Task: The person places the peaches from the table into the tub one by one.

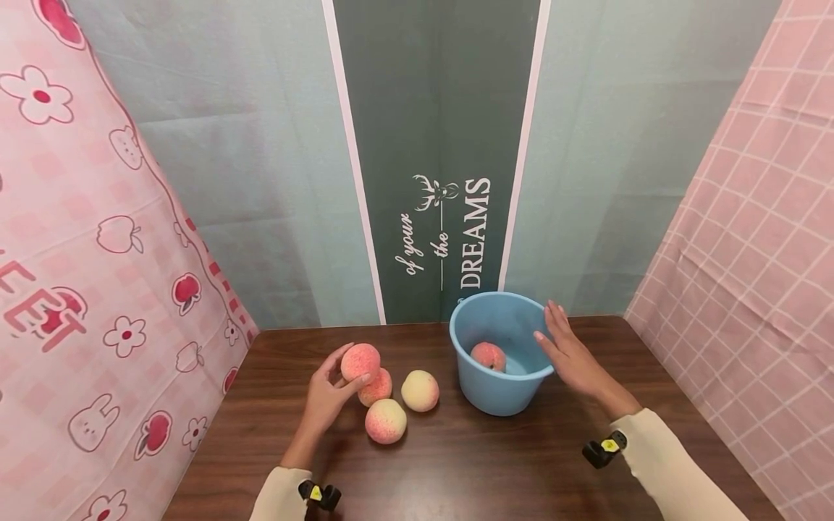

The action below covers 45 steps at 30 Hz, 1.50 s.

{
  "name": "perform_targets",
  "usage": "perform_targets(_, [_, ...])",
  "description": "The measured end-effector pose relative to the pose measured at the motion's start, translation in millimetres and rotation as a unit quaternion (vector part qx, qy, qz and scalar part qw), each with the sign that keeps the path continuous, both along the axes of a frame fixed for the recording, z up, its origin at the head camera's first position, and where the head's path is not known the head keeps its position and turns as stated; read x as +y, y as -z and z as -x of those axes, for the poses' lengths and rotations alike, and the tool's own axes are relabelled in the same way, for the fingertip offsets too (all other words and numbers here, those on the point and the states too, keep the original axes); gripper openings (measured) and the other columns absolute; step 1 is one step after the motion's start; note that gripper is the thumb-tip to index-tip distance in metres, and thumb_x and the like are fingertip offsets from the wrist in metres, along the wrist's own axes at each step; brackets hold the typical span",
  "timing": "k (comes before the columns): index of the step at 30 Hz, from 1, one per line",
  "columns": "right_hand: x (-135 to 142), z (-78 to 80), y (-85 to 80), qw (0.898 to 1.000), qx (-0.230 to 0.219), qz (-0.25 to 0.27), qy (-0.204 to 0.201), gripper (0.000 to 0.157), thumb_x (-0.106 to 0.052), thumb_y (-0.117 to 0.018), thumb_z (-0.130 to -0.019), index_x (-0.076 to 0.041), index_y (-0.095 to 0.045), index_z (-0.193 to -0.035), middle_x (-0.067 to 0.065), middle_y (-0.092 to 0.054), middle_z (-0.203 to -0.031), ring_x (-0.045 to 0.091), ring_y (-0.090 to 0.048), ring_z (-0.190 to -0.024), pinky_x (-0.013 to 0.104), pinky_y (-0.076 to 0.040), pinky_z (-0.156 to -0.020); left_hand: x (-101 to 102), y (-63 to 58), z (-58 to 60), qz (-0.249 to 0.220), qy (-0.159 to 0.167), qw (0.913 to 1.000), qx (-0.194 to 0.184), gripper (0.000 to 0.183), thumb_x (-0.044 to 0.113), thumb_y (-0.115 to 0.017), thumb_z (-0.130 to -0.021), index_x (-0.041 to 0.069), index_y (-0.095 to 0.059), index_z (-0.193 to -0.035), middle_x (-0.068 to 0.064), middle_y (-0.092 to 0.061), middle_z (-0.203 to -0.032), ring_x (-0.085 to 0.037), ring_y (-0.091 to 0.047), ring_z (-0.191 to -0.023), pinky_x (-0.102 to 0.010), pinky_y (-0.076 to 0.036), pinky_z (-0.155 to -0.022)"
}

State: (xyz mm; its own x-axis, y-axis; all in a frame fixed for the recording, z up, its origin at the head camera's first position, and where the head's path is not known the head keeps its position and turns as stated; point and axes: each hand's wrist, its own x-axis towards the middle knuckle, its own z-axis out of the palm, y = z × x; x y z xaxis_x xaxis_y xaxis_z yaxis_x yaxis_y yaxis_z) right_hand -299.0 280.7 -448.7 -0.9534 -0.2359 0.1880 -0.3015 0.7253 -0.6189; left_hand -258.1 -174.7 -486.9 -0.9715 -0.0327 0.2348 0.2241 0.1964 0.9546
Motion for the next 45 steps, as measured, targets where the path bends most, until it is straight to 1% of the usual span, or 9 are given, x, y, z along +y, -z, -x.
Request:
perform_targets(10, [1.3, 0.7, 1.1, 1.000, 0.005, -0.002, -0.003, 0.068, -0.044, -0.034, -0.101, -0.018, 0.002, -0.151, -0.001, 0.012, -0.157, 0.024, 0.016, -0.142, 0.067, -0.005, -0.105, 5.5, -3.8, 3.3, -0.007, 0.009, 0.9999, 0.007, 0.067, 0.020, -0.081, -0.075, 0.014, -0.050, -0.134, -0.004, -0.053, -0.133, -0.026, -0.049, -0.121, -0.044, -0.044, -0.096])
perform_targets(17, [0.2, 1.1, 0.4, 1.000, 0.001, -0.011, -0.001, 0.068, -0.046, -0.033, -0.100, -0.018, 0.003, -0.151, -0.003, 0.013, -0.156, 0.022, 0.017, -0.141, 0.067, -0.005, -0.105, 11.0, -7.0, 5.2, -0.029, 0.022, 0.9992, 0.015, 0.067, 0.017, -0.082, -0.074, 0.013, -0.052, -0.133, -0.003, -0.054, -0.131, -0.023, -0.052, -0.118, -0.040, -0.045, -0.094])
perform_targets(21, [-0.6, 1.0, -0.2, 1.000, 0.003, -0.011, 0.000, 0.068, -0.045, -0.033, -0.101, -0.017, 0.002, -0.151, -0.002, 0.013, -0.156, 0.023, 0.016, -0.141, 0.067, -0.005, -0.105, 14.0, -8.2, 5.4, -0.029, 0.021, 0.9993, 0.011, 0.067, 0.018, -0.082, -0.073, 0.015, -0.052, -0.133, -0.001, -0.054, -0.131, -0.021, -0.052, -0.118, -0.038, -0.046, -0.094])
perform_targets(26, [-1.3, 0.0, -0.9, 1.000, 0.004, -0.012, 0.004, 0.068, -0.046, -0.034, -0.100, -0.017, 0.001, -0.151, -0.001, 0.011, -0.157, 0.022, 0.015, -0.142, 0.066, -0.006, -0.105, 17.8, -8.1, 5.2, -0.023, 0.021, 0.9995, 0.009, 0.066, 0.016, -0.082, -0.074, 0.015, -0.052, -0.133, -0.002, -0.055, -0.131, -0.022, -0.052, -0.117, -0.039, -0.047, -0.093])
perform_targets(30, [-1.1, -0.2, -0.9, 1.000, 0.002, -0.013, 0.003, 0.068, -0.046, -0.034, -0.100, -0.017, 0.001, -0.151, -0.001, 0.011, -0.157, 0.023, 0.015, -0.142, 0.066, -0.006, -0.106, 21.7, -9.5, 4.9, -0.025, 0.029, 0.9992, 0.008, 0.066, 0.016, -0.081, -0.074, 0.015, -0.052, -0.133, -0.001, -0.054, -0.132, -0.021, -0.051, -0.119, -0.042, -0.045, -0.095])
perform_targets(35, [0.5, 0.7, -0.8, 1.000, 0.000, -0.014, -0.003, 0.067, -0.045, -0.033, -0.101, -0.016, 0.002, -0.151, -0.001, 0.013, -0.156, 0.023, 0.016, -0.141, 0.066, -0.005, -0.106, 27.8, -12.6, 4.6, -0.033, 0.043, 0.9985, 0.012, 0.066, 0.015, -0.081, -0.074, 0.014, -0.052, -0.133, -0.002, -0.055, -0.131, -0.020, -0.053, -0.117, -0.041, -0.045, -0.095])
perform_targets(38, [0.7, 0.7, -0.7, 1.000, 0.000, -0.014, -0.004, 0.068, -0.045, -0.033, -0.101, -0.015, 0.002, -0.151, -0.001, 0.013, -0.157, 0.023, 0.017, -0.141, 0.066, -0.004, -0.106, 30.8, -15.0, 4.2, -0.028, 0.045, 0.9985, 0.013, 0.067, 0.016, -0.081, -0.074, 0.013, -0.051, -0.134, -0.002, -0.055, -0.130, -0.021, -0.053, -0.117, -0.040, -0.046, -0.094])
perform_targets(42, [0.6, 1.1, -0.5, 1.000, 0.002, -0.015, -0.001, 0.068, -0.046, -0.033, -0.101, -0.016, 0.002, -0.151, -0.002, 0.013, -0.156, 0.022, 0.017, -0.141, 0.065, -0.004, -0.106, 34.6, -17.8, 3.6, -0.017, 0.046, 0.9987, 0.016, 0.066, 0.017, -0.082, -0.074, 0.016, -0.052, -0.133, -0.001, -0.056, -0.129, -0.021, -0.054, -0.115, -0.040, -0.046, -0.094])
perform_targets(45, [0.6, 1.4, -0.5, 1.000, 0.002, -0.015, -0.001, 0.068, -0.046, -0.033, -0.101, -0.017, 0.002, -0.151, -0.003, 0.013, -0.156, 0.021, 0.017, -0.141, 0.065, -0.004, -0.106, 37.5, -18.4, 3.6, -0.021, 0.053, 0.9982, 0.017, 0.065, 0.016, -0.082, -0.074, 0.018, -0.053, -0.132, -0.001, -0.056, -0.129, -0.021, -0.054, -0.115, -0.041, -0.045, -0.095])
